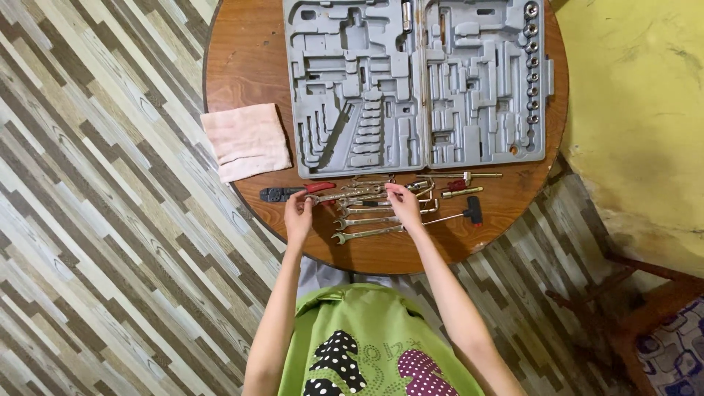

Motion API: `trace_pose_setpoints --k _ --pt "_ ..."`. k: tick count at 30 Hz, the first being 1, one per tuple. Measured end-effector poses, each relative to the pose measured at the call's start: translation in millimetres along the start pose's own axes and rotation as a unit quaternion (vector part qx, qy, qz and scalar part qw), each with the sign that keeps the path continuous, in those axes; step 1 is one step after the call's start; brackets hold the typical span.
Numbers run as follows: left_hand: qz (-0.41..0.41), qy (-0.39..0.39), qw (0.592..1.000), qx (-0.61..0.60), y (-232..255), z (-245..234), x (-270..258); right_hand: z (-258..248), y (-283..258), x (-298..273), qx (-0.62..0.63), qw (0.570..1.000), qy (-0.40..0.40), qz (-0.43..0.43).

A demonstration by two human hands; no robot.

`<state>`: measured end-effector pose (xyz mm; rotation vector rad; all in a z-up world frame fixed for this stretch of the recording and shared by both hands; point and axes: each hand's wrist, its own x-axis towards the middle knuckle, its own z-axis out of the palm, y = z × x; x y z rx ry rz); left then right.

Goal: The person removes various tools from a toolbox, including pliers, wrenches, sockets, and a ratchet, and places them on the table. They then pick up the tools one by one and return them to their designated slots in the toolbox.

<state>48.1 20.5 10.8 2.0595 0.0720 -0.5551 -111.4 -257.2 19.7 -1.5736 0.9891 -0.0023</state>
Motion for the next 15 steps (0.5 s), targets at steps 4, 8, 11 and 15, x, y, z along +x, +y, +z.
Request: trace_pose_setpoints --k 4,8,11,15 --pt "0.009 -0.027 0.999 -0.029 59.7 -9.6 -24.6 -14.7 -7.4 -2.0 0.008 1.000 0.007 -0.025" --pt "0.014 -0.049 0.996 -0.076 105.8 3.8 -47.1 -40.2 -27.9 -13.5 0.023 0.999 0.009 -0.031" --pt "0.030 -0.045 0.994 -0.090 101.8 33.3 -52.2 -65.9 -28.9 -15.7 0.035 0.999 0.005 -0.038" --pt "0.057 -0.048 0.990 -0.118 123.1 66.0 -80.0 -107.5 -45.9 -28.9 0.050 0.998 0.004 -0.049"
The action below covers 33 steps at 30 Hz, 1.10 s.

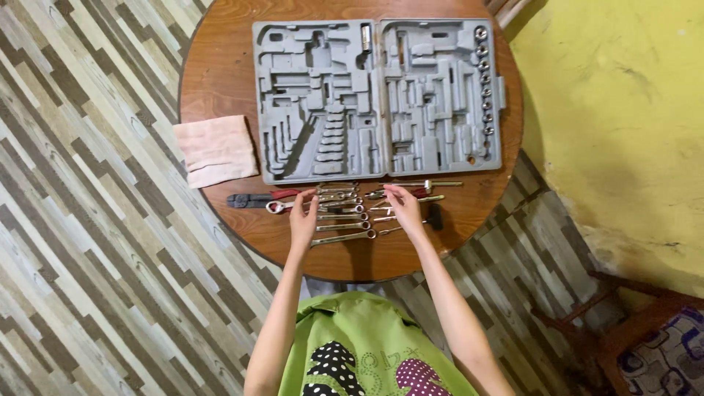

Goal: The person removes various tools from a toolbox, including pliers, wrenches, sockets, and a ratchet, and places them on the table. They then pick up the tools one by one and return them to their designated slots in the toolbox.

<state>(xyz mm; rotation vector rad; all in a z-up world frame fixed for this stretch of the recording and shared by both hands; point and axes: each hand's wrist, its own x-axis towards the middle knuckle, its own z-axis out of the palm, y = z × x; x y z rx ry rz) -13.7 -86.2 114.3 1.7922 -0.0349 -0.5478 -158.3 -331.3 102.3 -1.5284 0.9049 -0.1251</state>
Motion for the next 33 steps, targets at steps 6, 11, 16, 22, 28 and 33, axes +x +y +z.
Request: trace_pose_setpoints --k 6,11,16,22,28,33 --pt "0.040 -0.038 0.998 -0.044 28.4 68.0 -35.2 -68.8 -4.3 -6.2 -0.007 0.999 0.025 -0.021" --pt "0.047 -0.029 0.996 -0.065 35.5 116.4 -58.7 -120.2 4.0 -15.2 0.015 0.999 0.039 -0.032" --pt "0.049 -0.030 0.994 -0.088 20.4 163.0 -77.0 -169.3 18.2 -22.2 0.029 0.998 0.038 -0.040" --pt "0.055 -0.032 0.995 -0.082 49.9 209.6 -119.2 -220.7 -12.0 -50.9 0.024 0.998 0.036 -0.040" --pt "0.038 -0.044 0.995 -0.081 81.2 239.5 -140.2 -253.2 -4.1 -47.7 0.030 0.998 0.039 -0.044" --pt "0.045 -0.086 0.994 -0.056 97.5 251.1 -137.1 -266.0 -17.8 -48.4 0.036 0.998 0.042 -0.043"
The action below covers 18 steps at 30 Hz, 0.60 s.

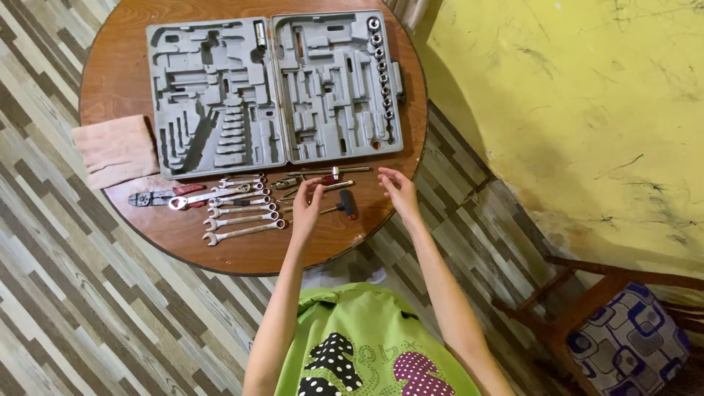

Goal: The person removes various tools from a toolbox, including pliers, wrenches, sockets, and a ratchet, and places them on the table. They then pick up the tools one by one and return them to their designated slots in the toolbox.

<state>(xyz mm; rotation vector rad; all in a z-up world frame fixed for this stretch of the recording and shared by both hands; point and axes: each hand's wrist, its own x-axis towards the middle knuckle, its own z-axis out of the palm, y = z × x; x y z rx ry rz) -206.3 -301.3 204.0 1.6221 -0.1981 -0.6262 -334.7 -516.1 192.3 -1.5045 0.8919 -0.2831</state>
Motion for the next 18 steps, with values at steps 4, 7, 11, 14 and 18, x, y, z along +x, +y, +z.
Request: trace_pose_setpoints --k 4,7,11,14,18 --pt "-0.011 -0.016 1.000 0.006 20.3 10.8 4.9 -5.0 3.3 9.5 0.009 1.000 0.009 0.007" --pt "-0.002 -0.029 0.999 0.019 14.8 20.5 21.7 -8.0 4.7 22.5 0.011 1.000 0.011 0.013" --pt "-0.002 -0.036 0.999 0.021 11.7 34.7 43.2 -14.9 6.1 38.9 0.022 0.999 0.018 0.014" --pt "0.000 -0.042 0.999 0.015 3.7 43.1 64.5 -18.7 3.4 53.2 0.023 0.999 0.026 0.013" --pt "-0.008 -0.053 0.999 0.008 2.6 53.9 82.6 -26.5 1.1 70.0 0.019 0.999 0.044 0.003"
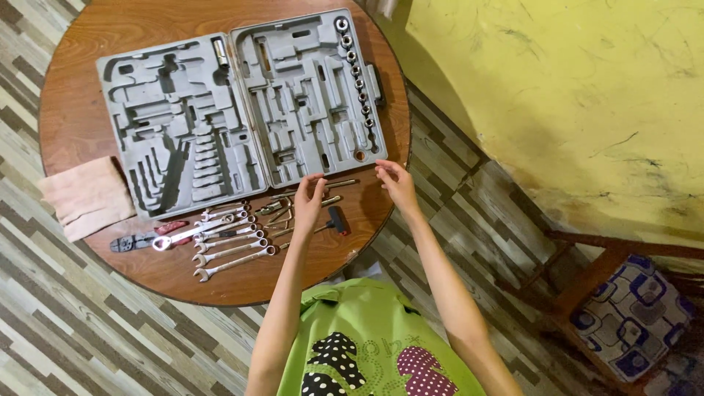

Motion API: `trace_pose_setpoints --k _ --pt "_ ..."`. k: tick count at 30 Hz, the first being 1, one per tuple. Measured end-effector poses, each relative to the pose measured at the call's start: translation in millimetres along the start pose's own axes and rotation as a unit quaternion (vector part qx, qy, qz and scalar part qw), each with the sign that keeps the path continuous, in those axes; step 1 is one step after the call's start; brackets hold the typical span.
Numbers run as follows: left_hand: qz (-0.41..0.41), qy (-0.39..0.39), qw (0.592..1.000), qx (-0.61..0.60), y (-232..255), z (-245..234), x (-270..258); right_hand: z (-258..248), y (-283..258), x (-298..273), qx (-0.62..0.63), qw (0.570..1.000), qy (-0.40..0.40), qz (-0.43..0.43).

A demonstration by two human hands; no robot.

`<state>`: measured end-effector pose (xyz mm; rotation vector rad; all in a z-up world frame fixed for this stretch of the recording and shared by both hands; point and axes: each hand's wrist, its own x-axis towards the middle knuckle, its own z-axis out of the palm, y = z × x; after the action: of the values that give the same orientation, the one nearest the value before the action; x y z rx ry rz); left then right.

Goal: The person removes various tools from a toolbox, including pliers, wrenches, sockets, and a ratchet, and places them on the table. They then pick up the tools one by one and return them to their designated slots in the toolbox.

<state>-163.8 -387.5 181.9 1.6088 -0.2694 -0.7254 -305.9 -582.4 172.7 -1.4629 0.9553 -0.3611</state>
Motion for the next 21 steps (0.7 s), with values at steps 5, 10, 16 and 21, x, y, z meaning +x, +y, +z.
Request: trace_pose_setpoints --k 5,10,16,21 --pt "-0.004 0.002 1.000 0.017 -1.8 9.8 23.8 -2.8 -7.5 18.3 -0.015 1.000 0.014 0.001" --pt "0.015 -0.003 0.999 0.043 -0.7 17.6 47.1 -6.7 15.8 55.9 -0.069 0.995 0.023 -0.072" --pt "0.007 0.017 0.998 0.067 -12.1 37.6 75.9 -16.8 21.8 99.0 -0.125 0.987 0.012 -0.100" --pt "0.005 0.034 0.996 0.087 -26.5 67.2 98.7 -28.6 20.2 131.8 -0.200 0.974 -0.008 -0.109"
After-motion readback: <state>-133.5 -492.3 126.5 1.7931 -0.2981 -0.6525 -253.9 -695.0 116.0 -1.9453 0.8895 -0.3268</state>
